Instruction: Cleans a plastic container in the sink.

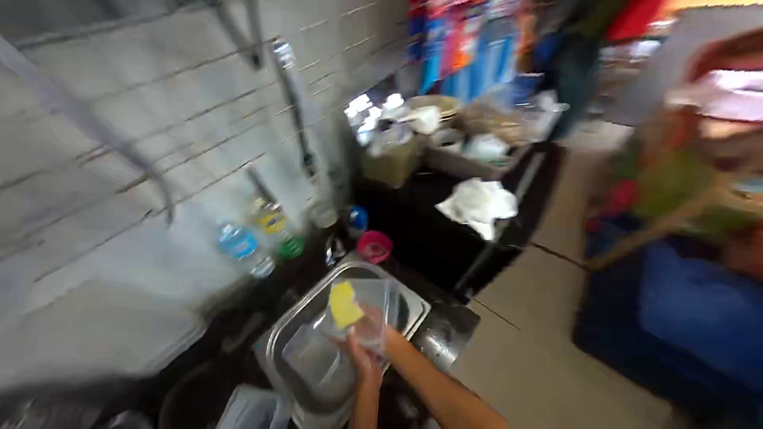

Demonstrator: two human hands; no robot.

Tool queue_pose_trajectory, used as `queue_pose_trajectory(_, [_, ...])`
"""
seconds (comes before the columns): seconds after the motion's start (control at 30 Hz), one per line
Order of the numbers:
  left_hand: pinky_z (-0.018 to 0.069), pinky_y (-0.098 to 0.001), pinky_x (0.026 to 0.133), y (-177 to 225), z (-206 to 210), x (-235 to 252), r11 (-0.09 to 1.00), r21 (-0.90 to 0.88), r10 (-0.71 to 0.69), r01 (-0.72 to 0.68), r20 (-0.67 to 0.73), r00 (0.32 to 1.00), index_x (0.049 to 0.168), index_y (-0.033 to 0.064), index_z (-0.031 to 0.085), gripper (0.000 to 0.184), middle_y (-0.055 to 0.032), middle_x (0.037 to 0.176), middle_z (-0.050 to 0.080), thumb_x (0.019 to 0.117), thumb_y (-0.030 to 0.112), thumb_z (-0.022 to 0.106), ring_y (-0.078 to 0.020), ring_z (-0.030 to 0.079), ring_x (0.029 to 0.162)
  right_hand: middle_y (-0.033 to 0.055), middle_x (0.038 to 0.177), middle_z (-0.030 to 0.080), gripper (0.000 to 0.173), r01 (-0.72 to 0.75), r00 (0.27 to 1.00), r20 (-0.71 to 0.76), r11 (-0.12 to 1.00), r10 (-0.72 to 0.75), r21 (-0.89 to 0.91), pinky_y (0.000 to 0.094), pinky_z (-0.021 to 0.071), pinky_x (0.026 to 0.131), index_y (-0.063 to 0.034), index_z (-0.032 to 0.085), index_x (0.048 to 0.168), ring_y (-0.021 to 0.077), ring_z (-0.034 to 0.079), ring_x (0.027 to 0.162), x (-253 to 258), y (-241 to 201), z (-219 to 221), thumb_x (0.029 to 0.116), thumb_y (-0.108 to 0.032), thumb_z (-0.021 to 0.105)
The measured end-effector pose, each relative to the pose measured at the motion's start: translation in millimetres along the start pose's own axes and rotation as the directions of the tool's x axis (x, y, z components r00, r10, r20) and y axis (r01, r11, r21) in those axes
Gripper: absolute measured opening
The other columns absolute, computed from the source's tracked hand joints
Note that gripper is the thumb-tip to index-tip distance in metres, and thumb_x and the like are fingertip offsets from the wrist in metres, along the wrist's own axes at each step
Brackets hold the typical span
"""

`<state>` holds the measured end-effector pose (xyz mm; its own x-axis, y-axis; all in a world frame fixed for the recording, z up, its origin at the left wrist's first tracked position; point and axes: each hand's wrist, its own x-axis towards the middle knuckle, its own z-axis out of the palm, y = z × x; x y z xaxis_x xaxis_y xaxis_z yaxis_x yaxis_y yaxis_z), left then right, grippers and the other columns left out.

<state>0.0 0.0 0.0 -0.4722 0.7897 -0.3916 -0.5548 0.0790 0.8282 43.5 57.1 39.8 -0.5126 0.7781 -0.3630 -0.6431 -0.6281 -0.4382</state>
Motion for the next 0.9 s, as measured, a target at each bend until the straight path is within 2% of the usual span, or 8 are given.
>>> queue_pose_trajectory(0.07, [0.0506,-0.0534,0.101,5,-8,14,0.998,0.029,0.061,-0.059,-0.063,0.996,0.163,0.0319,-0.008,0.083,-0.0185,0.161,0.032,0.1031,0.035,0.049,-0.0321,0.05,0.134,0.0122,0.109,0.071,0.038,-0.074,0.996,-0.058,0.995,0.07,-0.063,0.0412,0.0602,0.084,-0.005,0.055,0.131,0.0211,0.07,0.097,-9,11,-5,0.1107,-0.029,0.034])
queue_pose_trajectory(0.23, [0.0443,-0.0528,0.11,29,-38,31,0.98,0.071,0.192,-0.185,-0.101,0.976,0.164,0.0256,-0.009,0.096,-0.0159,0.169,0.016,0.0952,0.034,0.058,-0.0295,0.038,0.146,0.011,0.103,0.072,0.031,-0.069,0.992,-0.114,0.994,0.058,-0.088,0.0413,0.0603,0.084,-0.0051,0.059,0.116,0.0207,0.071,0.094,-25,-21,-4,0.1056,-0.02,0.035])
queue_pose_trajectory(0.37, [0.0542,-0.0573,0.089,14,-15,-2,0.997,-0.018,0.067,-0.071,-0.158,0.985,0.163,0.0306,-0.011,0.098,-0.02,0.166,0.022,0.0956,0.031,0.06,-0.0368,0.049,0.133,0.0114,0.099,0.069,0.027,0.009,0.981,-0.195,0.999,-0.015,-0.032,0.0407,0.0615,0.075,-0.004,0.054,0.122,0.0207,0.07,0.088,16,-21,18,0.1076,-0.02,0.038])
queue_pose_trajectory(0.53, [0.0416,-0.0491,0.112,7,-29,-3,0.975,-0.027,0.206,-0.221,-0.271,0.94,0.165,0.0235,-0.004,0.098,-0.016,0.168,0.019,0.0908,0.03,0.059,-0.027,0.036,0.146,0.012,0.101,0.071,0.035,-0.114,0.983,-0.157,0.985,0.093,-0.128,0.0406,0.0616,0.077,-0.0047,0.057,0.125,0.0214,0.071,0.09,9,5,20,0.1098,-0.029,0.036])
queue_pose_trajectory(0.63, [0.04,-0.05,0.114,9,-41,5,0.96,-0.015,0.254,-0.28,-0.382,0.889,0.165,0.0219,-0.003,0.097,-0.0169,0.167,0.02,0.0917,0.033,0.06,-0.028,0.035,0.147,0.0107,0.116,0.068,0.058,-0.045,0.985,-0.168,0.992,0.025,-0.116,0.0451,0.0582,0.087,-0.0092,0.05,0.136,0.0217,0.068,0.104,-8,-7,21,0.1067,-0.053,0.026])
queue_pose_trajectory(0.7, [0.0432,-0.0528,0.109,-3,-42,6,0.968,-0.093,0.18,-0.233,-0.386,0.905,0.164,0.0282,-0.01,0.095,-0.0171,0.168,0.017,0.0959,0.033,0.056,-0.0306,0.036,0.146,0.0128,0.115,0.069,0.053,0.037,0.991,-0.107,0.939,-0.078,-0.342,0.041,0.0596,0.089,-0.0011,0.05,0.136,0.0204,0.069,0.103,-5,-7,22,0.11,-0.043,0.031])
queue_pose_trajectory(0.77, [0.0512,-0.0563,0.095,-20,-45,-2,0.972,-0.219,0.02,-0.089,-0.299,0.954,0.162,0.0327,-0.011,0.082,-0.0218,0.162,0.027,0.1047,0.027,0.047,-0.0361,0.047,0.133,0.0156,0.104,0.073,0.028,0.177,0.973,0.002,0.734,-0.233,-0.655,0.037,0.0626,0.085,0.0075,0.061,0.122,0.0195,0.073,0.093,5,-2,10,0.0997,-0.009,0.06])
queue_pose_trajectory(0.9, [0.0535,-0.0661,0.086,-9,-69,0,0.929,-0.271,-0.289,0.251,-0.11,0.951,0.162,0.0329,0.008,0.06,-0.0257,0.149,0.046,0.1095,0.053,0.026,-0.0474,0.061,0.118,0.0146,0.106,0.075,0.028,0.404,0.905,0.417,-0.136,-0.082,-0.904,0.0469,0.0568,0.094,0.001,0.073,0.111,0.0255,0.072,0.101,9,-15,-11,0.0904,-0.018,0.073])
